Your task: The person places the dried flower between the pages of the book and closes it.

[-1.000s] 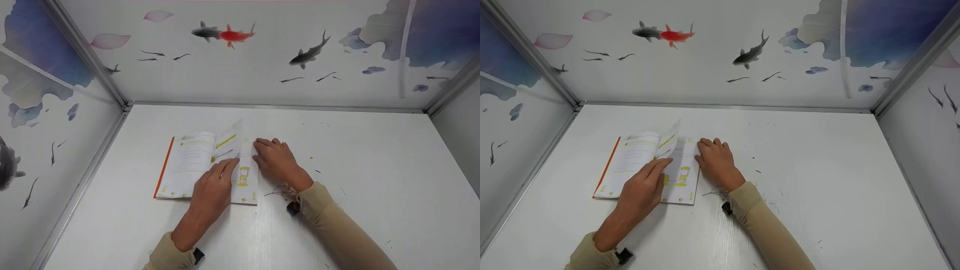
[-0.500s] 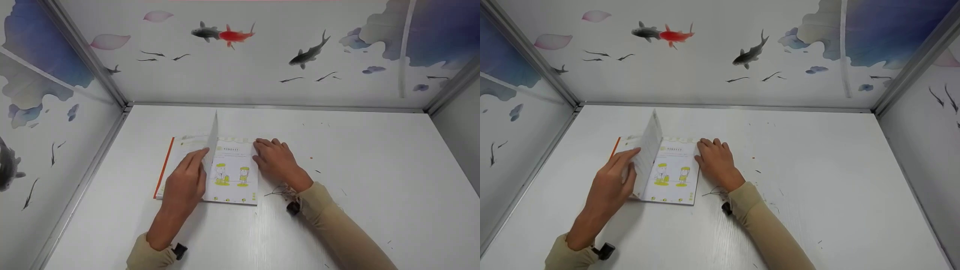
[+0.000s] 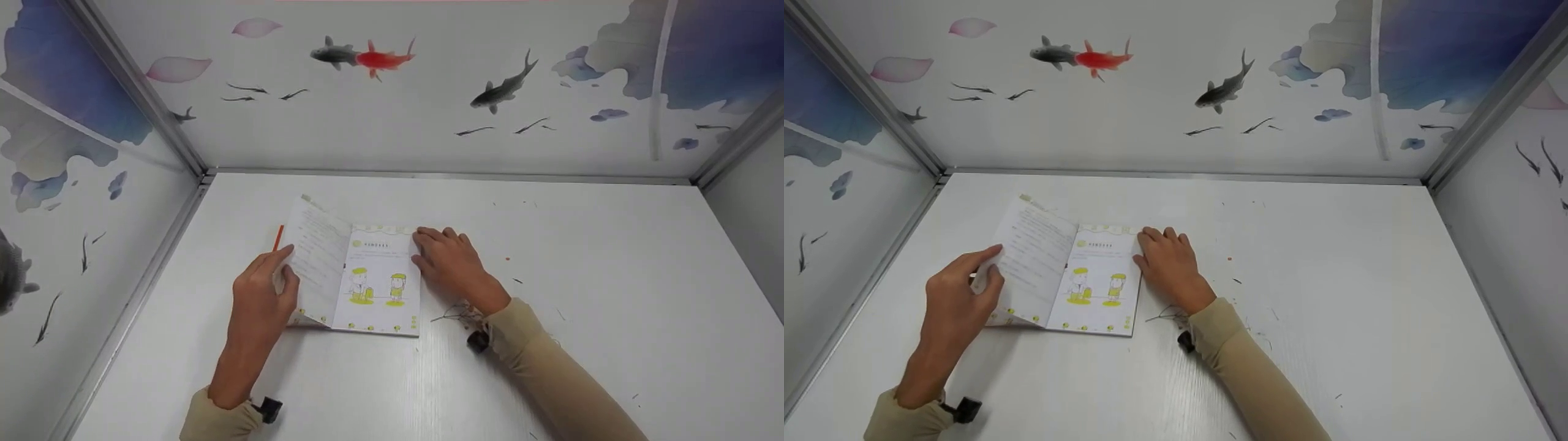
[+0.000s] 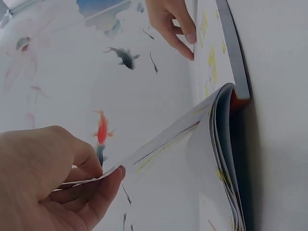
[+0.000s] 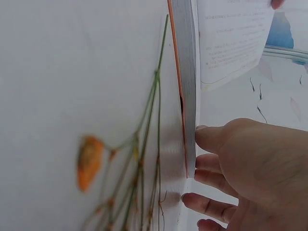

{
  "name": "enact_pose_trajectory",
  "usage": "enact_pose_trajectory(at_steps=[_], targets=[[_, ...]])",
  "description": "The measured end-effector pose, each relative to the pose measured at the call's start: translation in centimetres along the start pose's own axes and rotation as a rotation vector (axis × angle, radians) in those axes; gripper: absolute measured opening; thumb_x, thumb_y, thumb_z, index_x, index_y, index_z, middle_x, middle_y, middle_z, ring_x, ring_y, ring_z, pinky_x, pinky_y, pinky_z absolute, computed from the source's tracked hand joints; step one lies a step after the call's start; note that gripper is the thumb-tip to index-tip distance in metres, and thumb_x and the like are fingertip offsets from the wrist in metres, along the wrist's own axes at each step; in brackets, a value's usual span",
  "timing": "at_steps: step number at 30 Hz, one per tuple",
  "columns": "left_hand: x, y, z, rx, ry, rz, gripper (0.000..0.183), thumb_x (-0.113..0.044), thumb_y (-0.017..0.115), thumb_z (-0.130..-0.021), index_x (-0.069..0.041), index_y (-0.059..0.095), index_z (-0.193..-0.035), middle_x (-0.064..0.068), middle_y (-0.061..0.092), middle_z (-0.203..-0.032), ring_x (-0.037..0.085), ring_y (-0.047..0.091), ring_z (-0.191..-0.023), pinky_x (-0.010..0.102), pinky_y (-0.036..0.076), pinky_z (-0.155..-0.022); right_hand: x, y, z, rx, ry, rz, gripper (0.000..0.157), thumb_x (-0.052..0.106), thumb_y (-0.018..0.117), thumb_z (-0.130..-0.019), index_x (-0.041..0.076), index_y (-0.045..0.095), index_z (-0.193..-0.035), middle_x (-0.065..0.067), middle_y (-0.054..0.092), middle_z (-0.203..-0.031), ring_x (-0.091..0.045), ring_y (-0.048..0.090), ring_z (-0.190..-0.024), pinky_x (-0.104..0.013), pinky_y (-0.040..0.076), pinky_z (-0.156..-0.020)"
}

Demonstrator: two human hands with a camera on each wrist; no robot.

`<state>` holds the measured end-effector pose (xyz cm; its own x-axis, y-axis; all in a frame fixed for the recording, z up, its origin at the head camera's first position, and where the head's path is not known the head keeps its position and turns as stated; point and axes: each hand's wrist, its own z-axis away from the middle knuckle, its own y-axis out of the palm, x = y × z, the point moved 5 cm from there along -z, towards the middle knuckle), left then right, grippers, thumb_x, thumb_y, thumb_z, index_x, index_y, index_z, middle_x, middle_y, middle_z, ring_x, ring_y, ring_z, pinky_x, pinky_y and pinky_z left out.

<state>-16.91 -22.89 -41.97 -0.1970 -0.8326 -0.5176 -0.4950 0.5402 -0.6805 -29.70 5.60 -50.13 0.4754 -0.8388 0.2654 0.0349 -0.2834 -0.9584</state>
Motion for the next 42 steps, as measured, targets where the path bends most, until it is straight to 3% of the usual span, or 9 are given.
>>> enact_pose_trajectory(at_steps=[7,10,14,19,26,29,31,36,42], targets=[[3.1,-0.3,-0.1,0.012,-0.126,-0.015,0.026,-0.001,0.065,-0.091,-0.006,0.072,-0.116,0.010,0.073,-0.109,0.022,0.070,-0.086,0.036,0.059,-0.072,0.0,0.0,0.1,0.005,-0.004,0.000,0.051,0.040,0.057,-0.102,0.017,0.053,-0.146,0.000,0.049,-0.154,-0.028,0.052,-0.127,-0.046,0.043,-0.096],[4.4,-0.1,0.0,0.045,-0.159,-0.031,0.024,-0.001,0.064,-0.092,-0.006,0.072,-0.114,0.010,0.072,-0.107,0.024,0.068,-0.086,0.038,0.059,-0.074,-0.1,0.0,0.1,-0.005,-0.013,0.004,0.050,0.040,0.057,-0.102,0.017,0.053,-0.146,-0.001,0.050,-0.153,-0.028,0.053,-0.126,-0.047,0.043,-0.095],[6.0,0.7,0.4,0.117,-0.196,-0.063,0.023,0.000,0.062,-0.093,-0.005,0.071,-0.114,0.014,0.070,-0.104,0.028,0.068,-0.089,0.041,0.058,-0.077,-0.2,-0.1,0.2,-0.034,-0.037,0.013,0.049,0.039,0.058,-0.102,0.016,0.055,-0.145,-0.002,0.052,-0.152,-0.029,0.054,-0.122,-0.047,0.044,-0.092],[7.7,2.2,1.0,0.257,-0.266,-0.099,0.027,-0.002,0.060,-0.094,-0.005,0.069,-0.119,0.014,0.067,-0.101,0.026,0.064,-0.091,0.039,0.055,-0.075,-0.3,-0.1,0.1,-0.044,-0.042,0.021,0.048,0.039,0.058,-0.102,0.017,0.055,-0.144,-0.002,0.052,-0.152,-0.030,0.055,-0.120,-0.046,0.044,-0.090],[8.7,3.5,1.9,0.396,-0.306,-0.122,0.031,-0.005,0.060,-0.097,-0.010,0.067,-0.126,0.014,0.060,-0.101,0.023,0.055,-0.086,0.031,0.046,-0.067,-0.2,0.1,0.1,-0.019,-0.026,0.028,0.048,0.040,0.057,-0.102,0.018,0.054,-0.145,-0.001,0.051,-0.153,-0.029,0.054,-0.120,-0.045,0.044,-0.091],[8.5,3.7,1.9,0.413,-0.292,-0.163,0.033,-0.005,0.060,-0.096,-0.013,0.067,-0.128,0.018,0.058,-0.108,0.026,0.056,-0.085,0.034,0.047,-0.064,-0.1,0.1,0.1,-0.013,-0.021,0.023,0.049,0.040,0.057,-0.102,0.018,0.054,-0.145,0.000,0.050,-0.153,-0.029,0.054,-0.120,-0.045,0.044,-0.091],[8.2,3.7,1.8,0.407,-0.274,-0.217,0.035,-0.005,0.062,-0.095,-0.015,0.067,-0.128,0.020,0.058,-0.115,0.032,0.058,-0.091,0.043,0.049,-0.067,0.0,0.1,0.1,-0.014,-0.020,0.026,0.049,0.040,0.057,-0.102,0.018,0.054,-0.145,-0.001,0.050,-0.153,-0.028,0.054,-0.121,-0.045,0.044,-0.092],[6.8,4.2,1.0,0.390,-0.182,-0.308,0.046,0.003,0.067,-0.089,-0.014,0.063,-0.132,0.022,0.051,-0.139,0.044,0.051,-0.123,0.067,0.044,-0.091,0.0,0.1,0.1,-0.006,-0.012,0.032,0.050,0.040,0.057,-0.102,0.018,0.053,-0.146,0.000,0.049,-0.154,-0.027,0.053,-0.122,-0.045,0.044,-0.093],[2.9,6.1,0.3,0.387,0.095,-0.332,0.055,0.007,0.065,-0.089,-0.015,0.056,-0.139,0.012,0.052,-0.146,0.033,0.046,-0.138,0.058,0.043,-0.104,0.0,0.1,0.0,0.007,-0.001,0.020,0.050,0.041,0.056,-0.102,0.019,0.052,-0.147,0.001,0.048,-0.155,-0.028,0.052,-0.125,-0.045,0.043,-0.095]])
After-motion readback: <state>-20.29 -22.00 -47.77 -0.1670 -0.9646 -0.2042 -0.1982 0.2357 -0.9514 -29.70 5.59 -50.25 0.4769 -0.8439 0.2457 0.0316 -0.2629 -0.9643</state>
